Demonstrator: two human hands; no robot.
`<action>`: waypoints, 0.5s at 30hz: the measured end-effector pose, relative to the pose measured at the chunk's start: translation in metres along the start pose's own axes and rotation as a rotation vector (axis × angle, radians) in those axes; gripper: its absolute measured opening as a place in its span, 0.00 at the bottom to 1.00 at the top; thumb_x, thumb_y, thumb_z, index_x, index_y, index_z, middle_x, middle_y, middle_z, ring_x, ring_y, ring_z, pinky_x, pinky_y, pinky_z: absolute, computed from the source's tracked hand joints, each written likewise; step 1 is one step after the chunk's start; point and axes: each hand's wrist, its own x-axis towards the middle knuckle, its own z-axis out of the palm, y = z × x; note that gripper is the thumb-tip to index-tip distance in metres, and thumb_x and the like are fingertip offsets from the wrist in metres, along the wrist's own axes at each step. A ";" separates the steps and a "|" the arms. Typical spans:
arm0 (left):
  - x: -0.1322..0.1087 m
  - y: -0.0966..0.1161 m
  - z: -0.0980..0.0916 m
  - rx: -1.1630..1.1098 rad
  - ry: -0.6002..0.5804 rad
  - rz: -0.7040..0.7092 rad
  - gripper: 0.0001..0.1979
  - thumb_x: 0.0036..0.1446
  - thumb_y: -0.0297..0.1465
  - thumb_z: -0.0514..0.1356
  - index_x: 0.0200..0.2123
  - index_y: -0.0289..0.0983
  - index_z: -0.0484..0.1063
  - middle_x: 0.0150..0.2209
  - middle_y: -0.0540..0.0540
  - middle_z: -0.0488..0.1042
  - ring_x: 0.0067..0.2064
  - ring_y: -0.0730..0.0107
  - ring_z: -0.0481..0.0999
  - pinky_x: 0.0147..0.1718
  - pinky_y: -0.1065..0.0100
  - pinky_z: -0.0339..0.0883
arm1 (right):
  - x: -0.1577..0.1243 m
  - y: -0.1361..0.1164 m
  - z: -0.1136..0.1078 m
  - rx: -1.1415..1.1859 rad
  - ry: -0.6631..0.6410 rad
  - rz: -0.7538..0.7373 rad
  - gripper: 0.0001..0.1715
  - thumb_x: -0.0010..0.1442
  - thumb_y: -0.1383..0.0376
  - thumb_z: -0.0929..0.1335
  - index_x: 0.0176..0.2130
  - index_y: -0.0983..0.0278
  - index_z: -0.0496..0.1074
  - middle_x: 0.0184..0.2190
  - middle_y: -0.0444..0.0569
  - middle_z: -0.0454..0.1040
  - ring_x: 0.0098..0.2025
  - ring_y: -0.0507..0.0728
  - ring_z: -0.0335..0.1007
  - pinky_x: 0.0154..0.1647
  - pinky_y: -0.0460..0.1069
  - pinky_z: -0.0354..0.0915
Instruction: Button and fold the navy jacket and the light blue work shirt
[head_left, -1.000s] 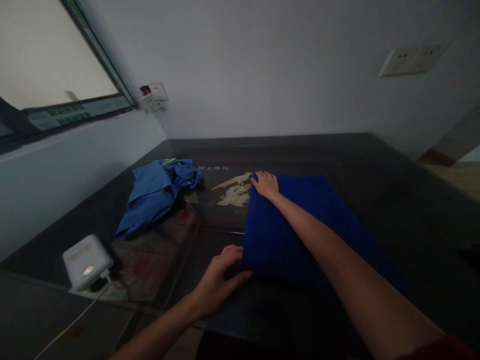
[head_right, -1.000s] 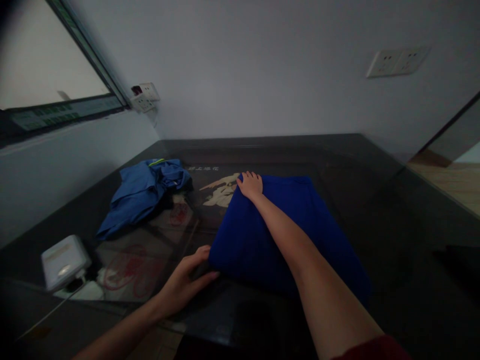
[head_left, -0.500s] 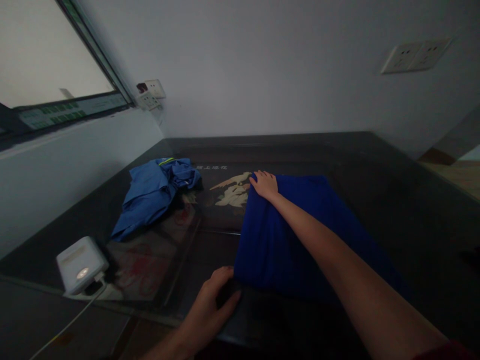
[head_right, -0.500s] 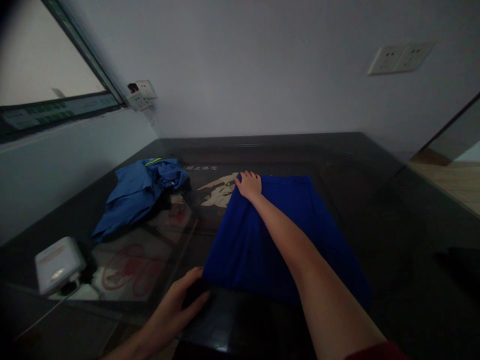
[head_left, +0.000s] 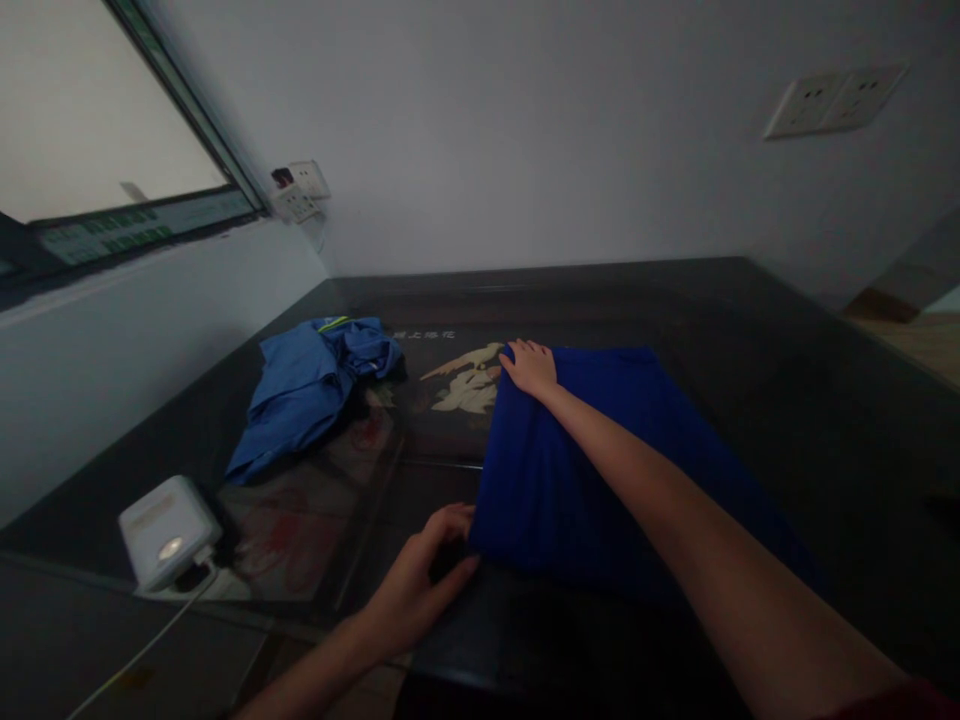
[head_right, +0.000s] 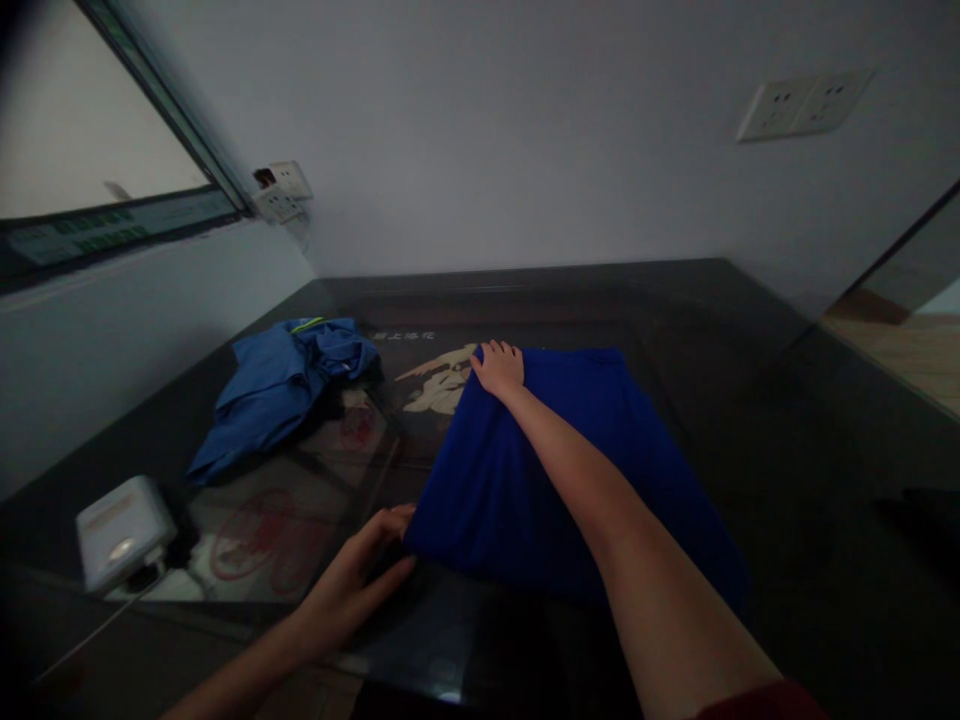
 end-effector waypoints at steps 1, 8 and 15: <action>0.004 -0.001 -0.001 0.024 -0.018 0.030 0.04 0.59 0.30 0.56 0.39 0.38 0.65 0.44 0.44 0.74 0.54 0.62 0.70 0.57 0.60 0.58 | 0.000 0.000 0.000 -0.001 0.002 -0.002 0.28 0.66 0.54 0.56 0.57 0.65 0.65 0.60 0.54 0.64 0.61 0.63 0.54 0.59 0.57 0.48; -0.007 0.001 0.002 0.018 -0.091 -0.058 0.27 0.60 0.28 0.54 0.61 0.42 0.50 0.51 0.43 0.74 0.53 0.65 0.72 0.55 0.61 0.63 | 0.000 0.000 0.001 -0.005 0.002 -0.003 0.28 0.66 0.54 0.56 0.58 0.66 0.64 0.61 0.54 0.63 0.62 0.63 0.53 0.59 0.56 0.48; -0.021 -0.003 -0.003 0.168 -0.135 -0.115 0.27 0.61 0.31 0.54 0.62 0.49 0.53 0.57 0.45 0.67 0.54 0.62 0.71 0.53 0.59 0.66 | 0.000 -0.001 0.000 -0.010 0.000 -0.005 0.28 0.66 0.55 0.56 0.58 0.66 0.64 0.60 0.54 0.63 0.62 0.63 0.54 0.59 0.57 0.48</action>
